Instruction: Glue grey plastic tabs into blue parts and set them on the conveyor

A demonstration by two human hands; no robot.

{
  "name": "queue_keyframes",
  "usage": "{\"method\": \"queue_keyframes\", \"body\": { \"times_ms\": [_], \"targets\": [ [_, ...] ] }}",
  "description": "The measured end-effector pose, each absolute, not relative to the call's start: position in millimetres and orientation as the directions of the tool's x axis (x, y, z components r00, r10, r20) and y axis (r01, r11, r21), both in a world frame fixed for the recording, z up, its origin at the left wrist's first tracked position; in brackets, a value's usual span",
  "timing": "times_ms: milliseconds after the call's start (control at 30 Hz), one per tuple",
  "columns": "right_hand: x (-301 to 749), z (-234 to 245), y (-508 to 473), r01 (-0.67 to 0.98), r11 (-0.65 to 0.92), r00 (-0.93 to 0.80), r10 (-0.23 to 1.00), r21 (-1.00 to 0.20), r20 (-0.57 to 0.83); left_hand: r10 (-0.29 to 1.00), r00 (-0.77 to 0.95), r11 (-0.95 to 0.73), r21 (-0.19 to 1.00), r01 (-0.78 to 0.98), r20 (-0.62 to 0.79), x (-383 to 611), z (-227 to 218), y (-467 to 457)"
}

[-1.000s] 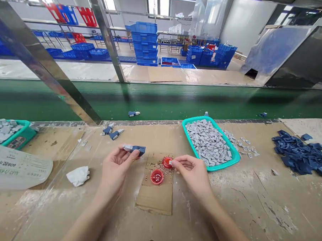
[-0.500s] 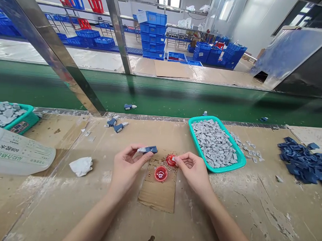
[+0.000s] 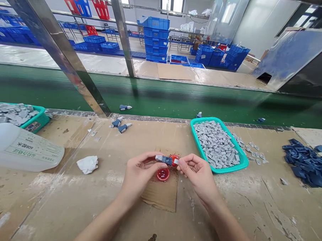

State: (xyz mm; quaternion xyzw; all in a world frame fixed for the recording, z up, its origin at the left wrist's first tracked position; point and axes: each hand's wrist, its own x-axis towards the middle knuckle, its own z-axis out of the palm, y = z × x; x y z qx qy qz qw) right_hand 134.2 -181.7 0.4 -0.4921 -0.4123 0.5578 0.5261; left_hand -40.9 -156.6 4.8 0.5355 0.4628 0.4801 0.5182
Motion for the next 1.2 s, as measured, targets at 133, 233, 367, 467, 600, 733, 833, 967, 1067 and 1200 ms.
{"method": "queue_keyframes", "body": {
  "times_ms": [133, 233, 367, 467, 600, 733, 833, 967, 1067, 1200],
  "targets": [
    [130, 0, -182, -0.188, -0.093, 0.010, 0.995, -0.978, -0.097, 0.988, 0.152, -0.028, 0.999, -0.022, 0.031, -39, 7, -158],
    [130, -1, -182, -0.179, -0.104, 0.007, 0.994, -0.978, -0.107, 0.986, 0.166, -0.019, 0.999, -0.046, 0.026, -37, 6, -159],
    [130, -3, -185, -0.161, -0.122, -0.047, 0.992, -0.979, -0.116, 0.979, 0.201, -0.027, 0.998, -0.051, 0.037, -36, 6, -162],
    [125, -2, -190, -0.165, -0.106, -0.084, 0.992, -0.981, -0.094, 0.968, 0.217, -0.128, 0.992, 0.002, 0.124, -36, 7, -164],
    [122, 4, -190, -0.123, -0.061, -0.063, 0.997, -0.991, -0.054, 0.939, 0.286, -0.229, 0.968, 0.102, 0.192, -37, 8, -162],
    [159, 11, -181, 0.115, 0.029, 0.127, 0.991, -0.993, 0.044, 0.908, 0.323, -0.365, 0.882, 0.298, 0.267, -40, 10, -137],
    [206, 11, -179, 0.546, -0.045, 0.365, 0.911, -0.836, 0.190, 0.894, 0.226, -0.447, 0.758, 0.475, 0.386, -46, 11, -91],
    [236, 3, -176, 0.762, -0.218, 0.377, 0.915, -0.609, 0.145, 0.896, 0.253, -0.386, 0.355, 0.852, 0.366, -52, 10, -9],
    [232, -1, -170, 0.765, -0.298, 0.399, 0.915, -0.571, 0.057, 0.913, 0.301, -0.334, 0.082, 0.939, 0.277, -48, 5, 41],
    [226, -1, -164, 0.753, -0.344, 0.428, 0.903, -0.561, 0.021, 0.903, 0.348, -0.360, 0.000, 0.933, 0.250, -35, -5, 72]
  ]
}}
